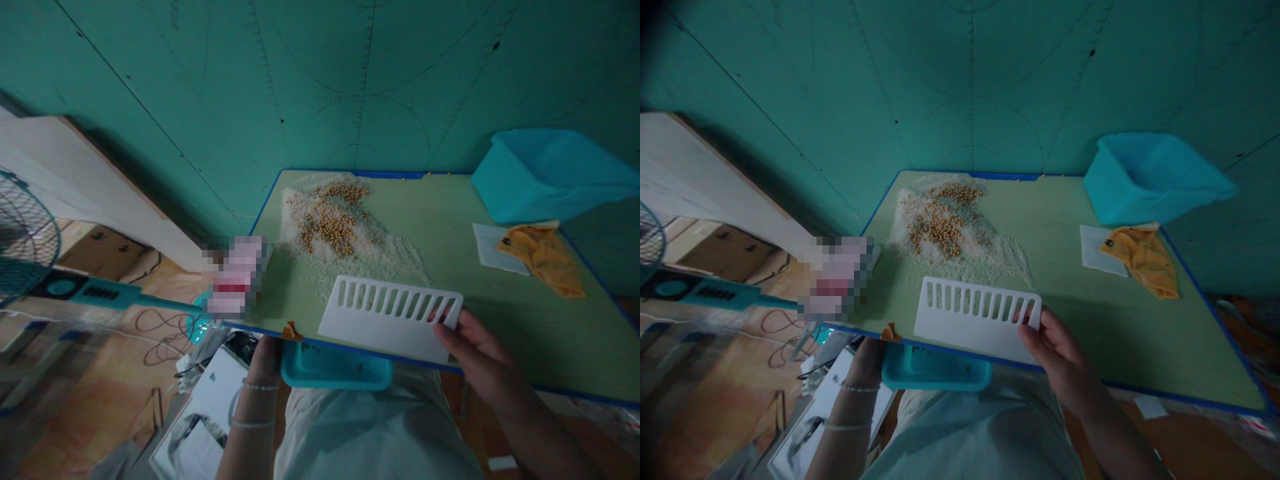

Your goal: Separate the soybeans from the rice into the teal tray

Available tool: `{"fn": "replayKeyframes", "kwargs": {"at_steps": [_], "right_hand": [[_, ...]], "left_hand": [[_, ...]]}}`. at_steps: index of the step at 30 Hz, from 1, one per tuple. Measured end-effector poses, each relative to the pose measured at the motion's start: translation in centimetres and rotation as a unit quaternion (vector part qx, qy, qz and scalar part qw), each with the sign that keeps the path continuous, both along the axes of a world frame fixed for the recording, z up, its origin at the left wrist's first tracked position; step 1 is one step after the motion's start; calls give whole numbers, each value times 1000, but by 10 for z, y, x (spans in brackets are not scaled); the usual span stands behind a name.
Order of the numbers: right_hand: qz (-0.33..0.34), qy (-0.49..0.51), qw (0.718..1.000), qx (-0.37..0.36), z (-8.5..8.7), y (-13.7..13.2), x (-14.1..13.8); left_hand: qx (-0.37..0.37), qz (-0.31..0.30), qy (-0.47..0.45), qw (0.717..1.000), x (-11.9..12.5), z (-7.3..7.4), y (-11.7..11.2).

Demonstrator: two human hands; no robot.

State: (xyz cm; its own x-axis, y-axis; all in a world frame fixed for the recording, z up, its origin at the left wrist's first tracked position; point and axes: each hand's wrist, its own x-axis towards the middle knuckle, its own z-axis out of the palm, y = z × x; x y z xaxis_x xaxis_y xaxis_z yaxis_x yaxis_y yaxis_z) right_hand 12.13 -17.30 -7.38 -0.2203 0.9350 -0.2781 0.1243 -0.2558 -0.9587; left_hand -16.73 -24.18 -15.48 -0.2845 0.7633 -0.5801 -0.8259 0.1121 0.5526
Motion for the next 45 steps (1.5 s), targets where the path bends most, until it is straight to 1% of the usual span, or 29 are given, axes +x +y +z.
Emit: {"fn": "replayKeyframes", "kwargs": {"at_steps": [3, 5, 8, 11, 15, 18, 21, 24, 27, 28, 29, 32, 35, 37, 40, 43, 45], "right_hand": [[-7, -10, 1000, 14, -5, 7, 13], [-1, -15, 1000, 7, -4, 12, 19], [30, -21, 999, -12, 0, 18, 18], [52, -17, 999, -2, 5, 21, 5], [50, 23, 998, 37, 6, 22, -26], [29, 53, 997, 53, 3, 23, -49], [-5, 72, 995, 66, 0, 26, -59], [-48, 88, 992, 75, -1, 34, -51], [-108, 105, 986, 74, 2, 43, -30], [-146, 121, 980, 64, 4, 44, -21], [-168, 126, 976, 60, 7, 45, -13], [-209, 124, 968, 55, 14, 44, 7], [-242, 117, 962, 48, 17, 38, 20], [-268, 115, 956, 39, 16, 36, 24], [-295, 125, 946, 37, 14, 34, 26], [-303, 137, 942, 47, 13, 34, 25], [-306, 143, 940, 49, 12, 34, 24]], "left_hand": [[-29, 12, 3, 1000, 2, 6, 2], [-44, 16, 2, 999, 4, 12, 4], [-57, 14, -5, 998, 7, 16, 4], [-57, 13, -9, 998, 8, 14, 4], [-36, 10, -16, 999, 12, 7, 3], [-12, -1, -27, 1000, 20, 4, 3], [2, -30, -43, 999, 28, 0, 2], [13, -41, -52, 998, 30, -7, 0], [18, -40, -61, 997, 28, -12, 0], [19, -41, -65, 997, 27, -12, 1], [21, -42, -69, 997, 27, -11, 1], [28, -39, -76, 996, 28, -4, 5], [33, -36, -75, 996, 31, 1, 7], [32, -34, -71, 996, 32, -1, 7], [30, -26, -63, 997, 32, -11, 7], [26, -27, -58, 998, 31, -20, 5], [25, -36, -57, 997, 29, -22, 4]]}}
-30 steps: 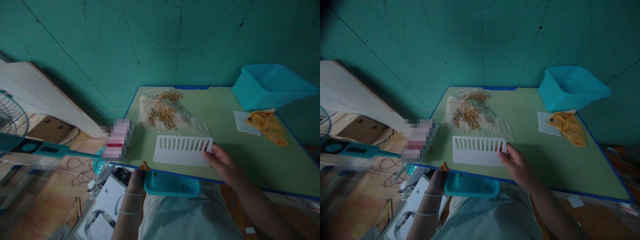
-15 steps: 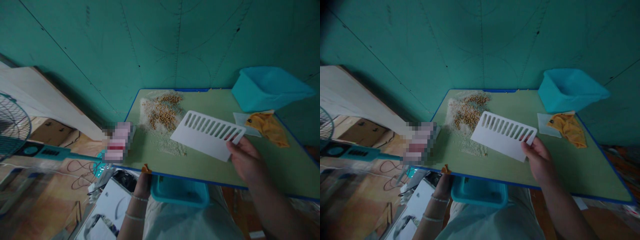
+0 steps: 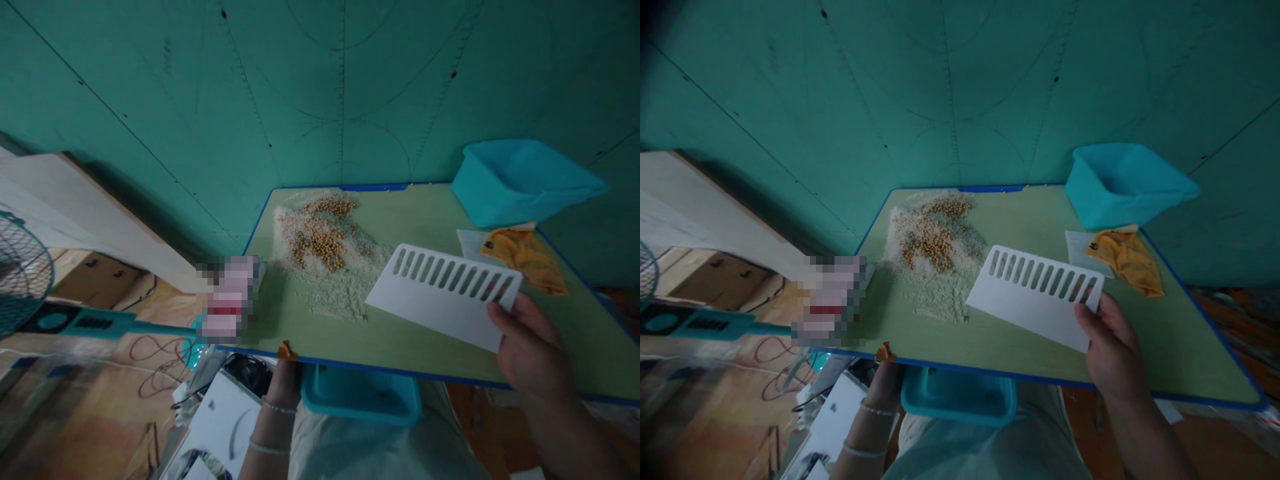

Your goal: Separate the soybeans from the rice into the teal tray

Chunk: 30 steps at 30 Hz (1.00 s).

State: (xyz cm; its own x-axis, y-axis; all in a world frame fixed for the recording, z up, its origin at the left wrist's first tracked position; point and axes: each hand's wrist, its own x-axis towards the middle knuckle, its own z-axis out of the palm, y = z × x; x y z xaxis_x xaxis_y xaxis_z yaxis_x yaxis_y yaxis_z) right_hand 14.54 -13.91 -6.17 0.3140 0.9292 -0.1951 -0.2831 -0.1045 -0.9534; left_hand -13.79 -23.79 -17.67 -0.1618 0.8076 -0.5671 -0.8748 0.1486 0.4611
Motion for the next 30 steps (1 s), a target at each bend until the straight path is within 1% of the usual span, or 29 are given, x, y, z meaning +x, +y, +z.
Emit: {"fn": "replayKeyframes", "kwargs": {"at_steps": [4, 10, 17, 22, 25, 30], "right_hand": [[10, 7, 1000, -2, -1, -1, -1], [13, -3, 1000, -13, -4, -3, 1], [26, -17, 999, -20, -10, -5, 2], [36, -24, 999, -16, -8, -6, 1], [54, -28, 998, -16, -7, -7, 1], [75, -38, 996, -14, -9, -9, 2]], "left_hand": [[-3, -6, 1, 1000, -3, 0, -1], [-11, 12, 9, 1000, -1, -1, -1], [-25, 18, 22, 999, 2, 4, 3], [-27, 16, 31, 999, 3, 6, 4], [-28, 11, 32, 999, 4, 8, 4], [-25, 4, 32, 999, 6, 12, 4]]}}
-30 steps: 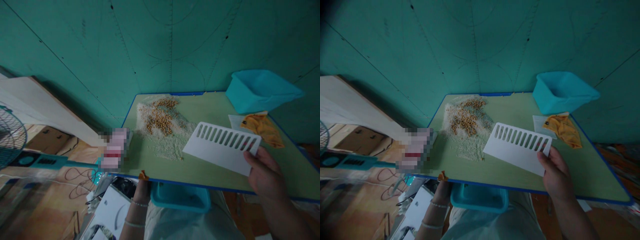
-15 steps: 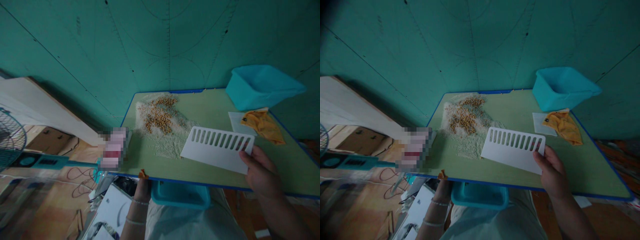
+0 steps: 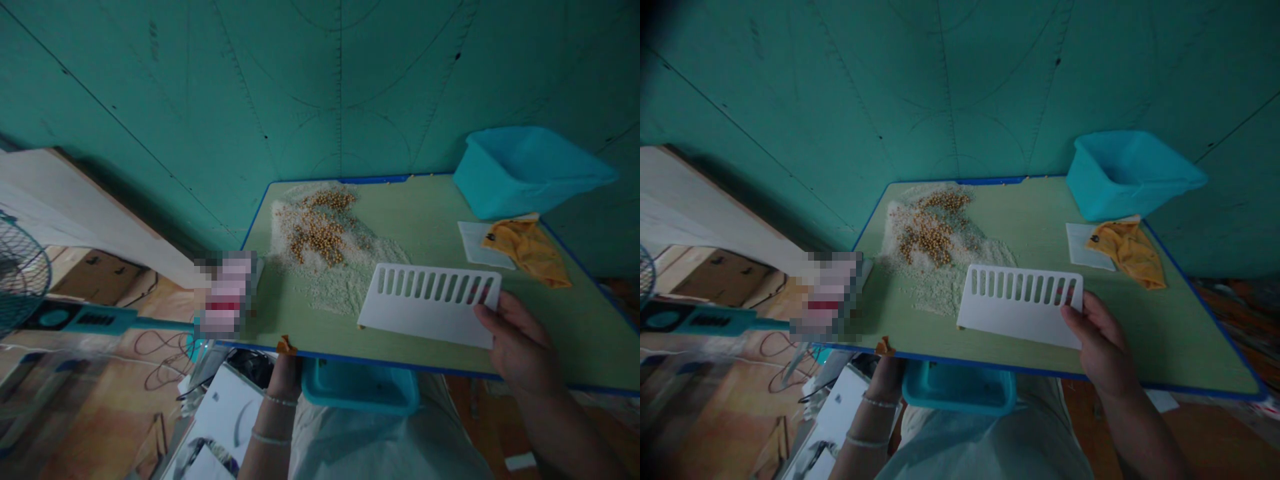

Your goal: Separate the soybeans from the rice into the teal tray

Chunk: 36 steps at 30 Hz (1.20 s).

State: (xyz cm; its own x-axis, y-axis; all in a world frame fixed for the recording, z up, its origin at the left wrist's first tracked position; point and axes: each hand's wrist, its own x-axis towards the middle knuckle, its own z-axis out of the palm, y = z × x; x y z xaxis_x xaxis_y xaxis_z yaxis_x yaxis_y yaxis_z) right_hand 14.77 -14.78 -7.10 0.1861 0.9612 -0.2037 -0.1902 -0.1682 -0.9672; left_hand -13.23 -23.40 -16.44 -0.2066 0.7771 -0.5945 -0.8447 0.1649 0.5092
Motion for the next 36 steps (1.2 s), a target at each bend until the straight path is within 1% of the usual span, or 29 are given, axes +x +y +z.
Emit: {"fn": "replayKeyframes", "kwargs": {"at_steps": [6, 8, 16, 22, 27, 29, 33, 36], "right_hand": [[22, -7, 1000, 1, -2, -2, 1], [26, -10, 1000, -2, -3, -2, 2], [70, -20, 997, -17, -12, -4, 7], [98, -34, 995, -15, -19, -8, 9], [121, -32, 992, -19, -21, -9, 9], [111, -23, 993, -22, -20, -9, 9], [59, 12, 998, -35, -13, -9, 4], [8, 27, 1000, -11, -4, -6, 0]], "left_hand": [[5, 10, 6, 1000, 3, 12, 3], [2, 10, 5, 1000, 4, 14, 3], [-8, 3, -8, 1000, 3, 8, 2], [-8, -6, -10, 1000, 3, 10, 3], [-15, -11, -9, 1000, 2, 10, 3], [-16, -12, -7, 1000, 2, 8, 2], [-14, -6, 2, 1000, 2, 3, 1], [-14, 2, 10, 1000, 3, 2, 1]]}}
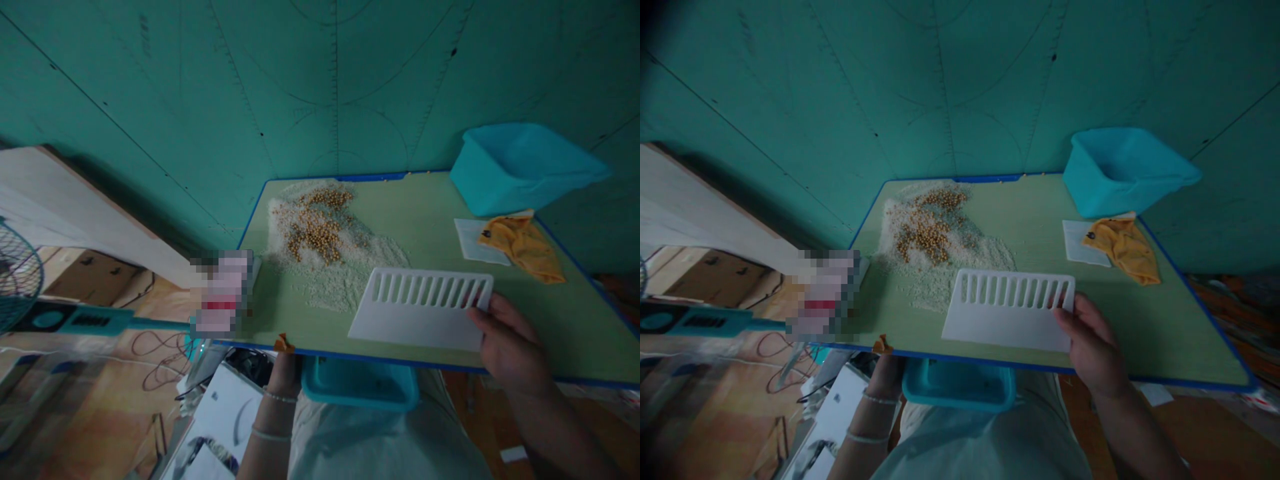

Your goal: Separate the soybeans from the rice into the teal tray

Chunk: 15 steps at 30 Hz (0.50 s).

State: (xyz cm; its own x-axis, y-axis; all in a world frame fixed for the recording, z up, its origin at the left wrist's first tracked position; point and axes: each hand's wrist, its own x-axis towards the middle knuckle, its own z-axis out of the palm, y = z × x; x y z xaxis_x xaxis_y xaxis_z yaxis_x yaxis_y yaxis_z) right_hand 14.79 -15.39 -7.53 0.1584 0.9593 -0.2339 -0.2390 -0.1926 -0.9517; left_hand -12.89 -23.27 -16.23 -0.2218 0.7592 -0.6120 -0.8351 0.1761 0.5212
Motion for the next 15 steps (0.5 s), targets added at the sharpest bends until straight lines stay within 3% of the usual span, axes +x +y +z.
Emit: {"fn": "replayKeyframes", "kwargs": {"at_steps": [5, 9, 15], "right_hand": [[-124, 21, 984, 127, 22, 11, 5], [-159, -13, 957, 241, 34, 20, 23], [-160, -16, 981, 113, 28, 18, 41]], "left_hand": [[-11, 7, 7, 1000, -1, 4, 2], [-8, 10, 9, 1000, -3, 4, 3], [-1, 8, 9, 1000, 1, 6, 3]]}}
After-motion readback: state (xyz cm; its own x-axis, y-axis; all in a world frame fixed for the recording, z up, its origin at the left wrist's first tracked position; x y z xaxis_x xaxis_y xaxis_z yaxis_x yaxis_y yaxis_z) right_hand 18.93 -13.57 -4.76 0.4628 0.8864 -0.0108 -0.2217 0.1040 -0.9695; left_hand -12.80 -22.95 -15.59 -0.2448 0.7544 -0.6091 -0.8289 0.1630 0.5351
